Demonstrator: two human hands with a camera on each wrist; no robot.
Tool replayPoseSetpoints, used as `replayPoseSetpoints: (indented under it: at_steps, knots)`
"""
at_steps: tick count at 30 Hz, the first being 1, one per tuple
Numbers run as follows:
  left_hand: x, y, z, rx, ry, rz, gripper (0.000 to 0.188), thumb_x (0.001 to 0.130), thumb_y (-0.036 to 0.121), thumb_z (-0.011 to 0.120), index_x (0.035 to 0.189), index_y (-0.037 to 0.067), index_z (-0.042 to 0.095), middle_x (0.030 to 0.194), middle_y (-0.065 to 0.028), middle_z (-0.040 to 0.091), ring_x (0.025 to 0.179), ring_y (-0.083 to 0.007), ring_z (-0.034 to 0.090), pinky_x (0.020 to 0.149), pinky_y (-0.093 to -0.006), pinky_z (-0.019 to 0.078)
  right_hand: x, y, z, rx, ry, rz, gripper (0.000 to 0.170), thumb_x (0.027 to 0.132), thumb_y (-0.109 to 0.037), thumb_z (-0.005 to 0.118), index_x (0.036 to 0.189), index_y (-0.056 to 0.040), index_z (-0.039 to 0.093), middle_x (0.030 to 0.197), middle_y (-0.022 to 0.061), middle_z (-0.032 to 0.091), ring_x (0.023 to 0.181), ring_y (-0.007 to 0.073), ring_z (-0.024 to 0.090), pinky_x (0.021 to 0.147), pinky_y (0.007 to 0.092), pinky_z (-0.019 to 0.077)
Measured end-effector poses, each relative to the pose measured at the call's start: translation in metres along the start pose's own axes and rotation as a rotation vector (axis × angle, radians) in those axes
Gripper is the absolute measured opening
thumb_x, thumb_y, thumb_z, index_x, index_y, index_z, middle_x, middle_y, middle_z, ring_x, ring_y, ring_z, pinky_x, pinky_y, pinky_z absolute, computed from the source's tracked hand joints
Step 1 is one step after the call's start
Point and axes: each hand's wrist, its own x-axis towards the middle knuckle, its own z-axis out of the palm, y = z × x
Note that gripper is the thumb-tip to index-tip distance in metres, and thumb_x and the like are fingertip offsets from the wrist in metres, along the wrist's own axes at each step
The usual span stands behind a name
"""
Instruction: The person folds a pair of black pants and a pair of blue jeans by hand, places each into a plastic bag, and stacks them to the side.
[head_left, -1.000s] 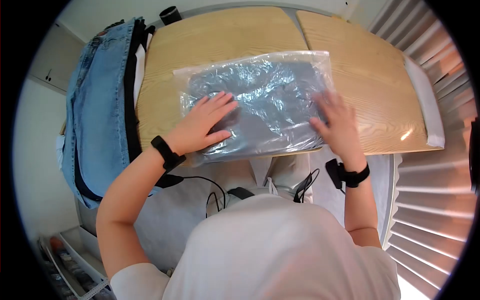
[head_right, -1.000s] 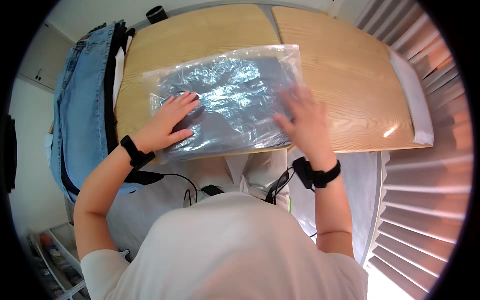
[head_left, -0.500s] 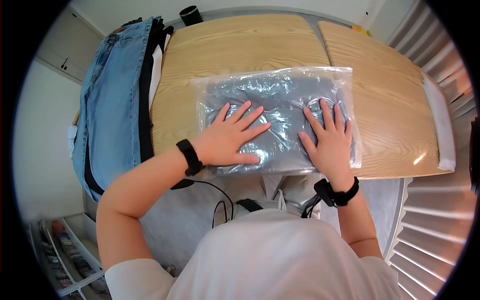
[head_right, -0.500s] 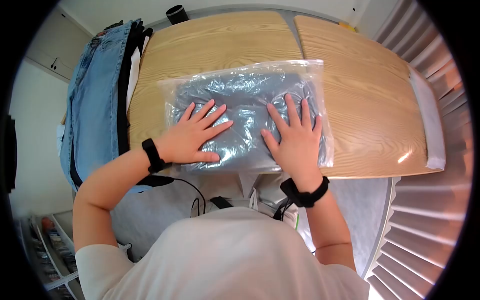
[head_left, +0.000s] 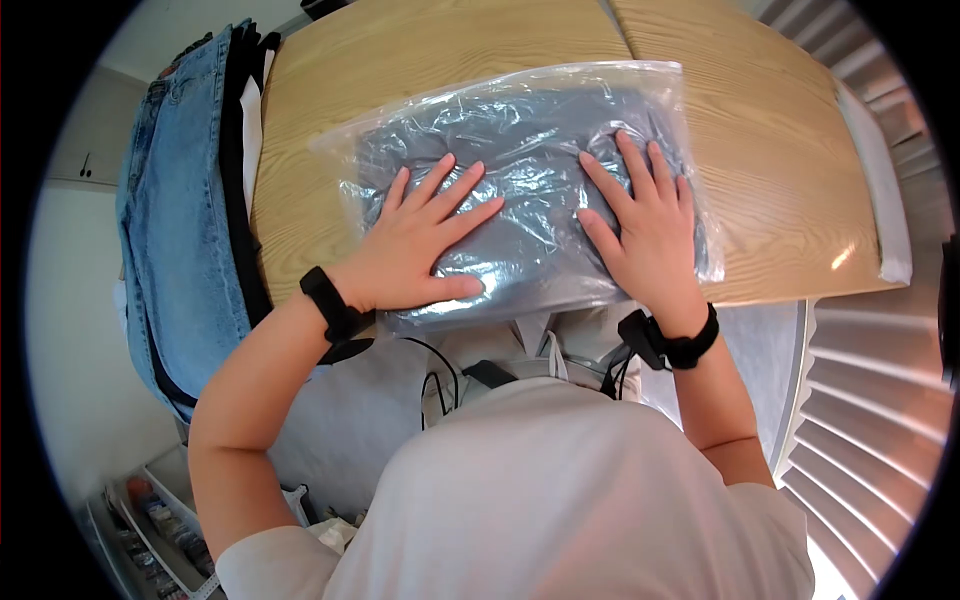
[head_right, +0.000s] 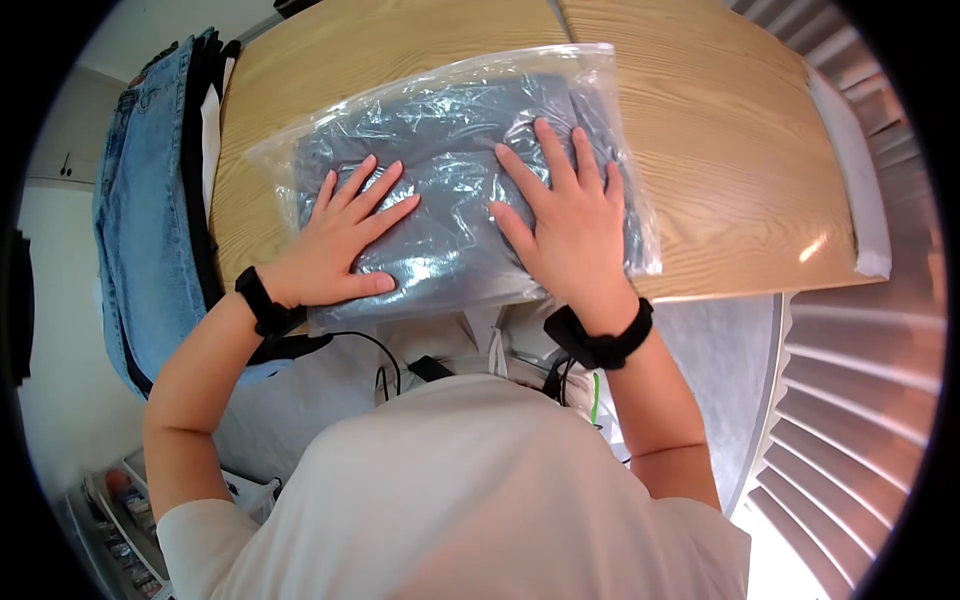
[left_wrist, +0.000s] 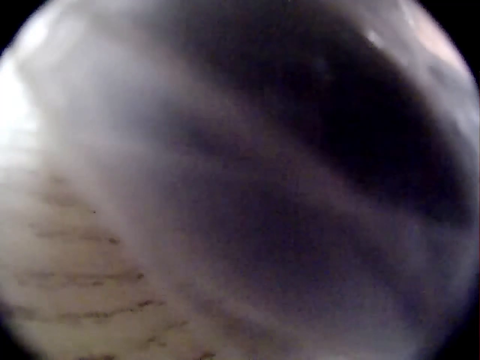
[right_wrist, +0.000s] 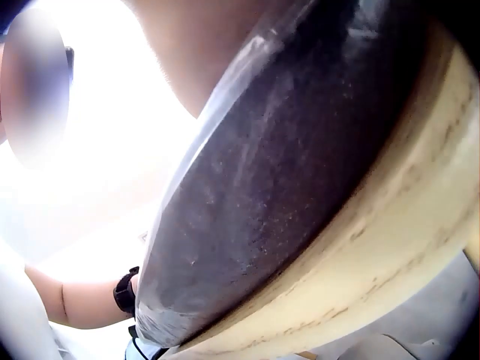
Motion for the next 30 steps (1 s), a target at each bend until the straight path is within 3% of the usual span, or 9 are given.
replayPoseSetpoints:
  at_steps: [5,7,9,12,16,23,26,28,30]
  knots:
    - [-0.022,-0.004,-0.02,-0.096,0.081,0.033,0.073,0.078,0.051,0.061,0.136,0.01,0.043,0.148,-0.0132,0.03,0.139,-0.0373,0.017,0.111,-0.0522,0.0121,-0.012,0.04,-0.014,0.028,-0.036,-0.166,0.041,0.09,-0.032,0.053,0.13,-0.0244,0.051,0.14,0.011,0.041,0.129,0.0358,0.036,0.1,0.0547,0.0307]
    - [-0.051,0.002,-0.026,-0.047,0.21,0.037,0.065,0.08,0.046,0.06,0.131,0.008,0.049,0.143,-0.0131,0.038,0.136,-0.0367,0.025,0.109,-0.0496,0.02,-0.018,0.074,-0.03,0.063,-0.125,0.163,0.041,0.09,-0.019,0.053,0.131,-0.0166,0.049,0.137,0.0191,0.042,0.122,0.0369,0.044,0.099,0.0473,0.0355]
    - [-0.079,0.022,-0.024,0.003,0.278,0.028,0.057,0.081,0.044,0.06,0.124,0.007,0.055,0.135,-0.0123,0.048,0.13,-0.0367,0.038,0.104,-0.0493,0.0305,-0.044,0.109,-0.028,0.483,-0.067,0.317,0.04,0.09,-0.011,0.051,0.13,-0.0104,0.049,0.13,0.0187,0.048,0.114,0.0304,0.051,0.094,0.0376,0.041]
    - [-0.097,0.037,0.006,-0.041,0.338,-0.093,0.06,0.073,0.032,0.072,0.122,0.005,0.054,0.133,-0.0139,0.048,0.129,-0.0358,0.038,0.102,-0.0459,0.0343,-0.06,0.071,-0.05,0.817,-0.183,0.543,0.041,0.089,-0.006,0.051,0.129,-0.0051,0.049,0.122,0.0125,0.055,0.107,0.0207,0.053,0.09,0.0298,0.0427]
    - [-0.089,0.042,0.031,-0.113,0.435,-0.167,0.068,0.065,0.017,0.078,0.126,0.005,0.049,0.136,-0.0143,0.043,0.13,-0.0362,0.036,0.104,-0.0441,0.0345,-0.068,0.061,-0.042,0.928,-0.068,0.398,0.044,0.086,-0.004,0.056,0.13,-0.0047,0.049,0.115,0.0063,0.057,0.103,0.0139,0.053,0.091,0.0268,0.0411]
    - [-0.083,0.03,0.031,-0.189,0.419,-0.214,0.072,0.062,0.001,0.072,0.129,0.006,0.045,0.138,-0.0141,0.04,0.131,-0.0344,0.034,0.106,-0.042,0.0336,-0.062,0.089,-0.053,1.464,-0.263,0.564,0.052,0.081,0.002,0.057,0.132,-0.0016,0.046,0.121,0.0095,0.055,0.107,0.0147,0.051,0.093,0.0271,0.04]
    - [-0.086,0.027,-0.006,-0.239,0.478,-0.185,0.064,0.065,0.0,0.067,0.126,0.004,0.049,0.126,-0.0155,0.053,0.118,-0.0304,0.051,0.098,-0.0365,0.0416,-0.051,0.088,-0.068,1.599,-0.252,0.547,0.053,0.081,-0.001,0.059,0.133,0.0,0.045,0.122,0.0104,0.054,0.109,0.015,0.051,0.094,0.0277,0.0395]
    - [-0.092,0.031,-0.055,-0.403,0.393,-0.316,0.055,0.067,0.001,0.064,0.121,0.002,0.053,0.105,-0.0141,0.064,0.096,-0.022,0.063,0.084,-0.0303,0.0476,-0.039,0.083,-0.085,1.664,-0.198,0.522,0.054,0.082,-0.004,0.061,0.133,0.0005,0.045,0.123,0.0101,0.054,0.11,0.015,0.051,0.095,0.0279,0.0391]
    - [-0.096,0.015,-0.088,-0.41,0.459,-0.27,0.05,0.068,0.001,0.062,0.118,0.002,0.056,0.088,-0.0092,0.066,0.079,-0.014,0.061,0.072,-0.0263,0.0477,-0.022,0.079,-0.101,1.612,-0.236,0.194,0.062,0.078,-0.013,0.069,0.133,0.0013,0.044,0.123,0.0102,0.054,0.11,0.0147,0.051,0.095,0.0285,0.0387]
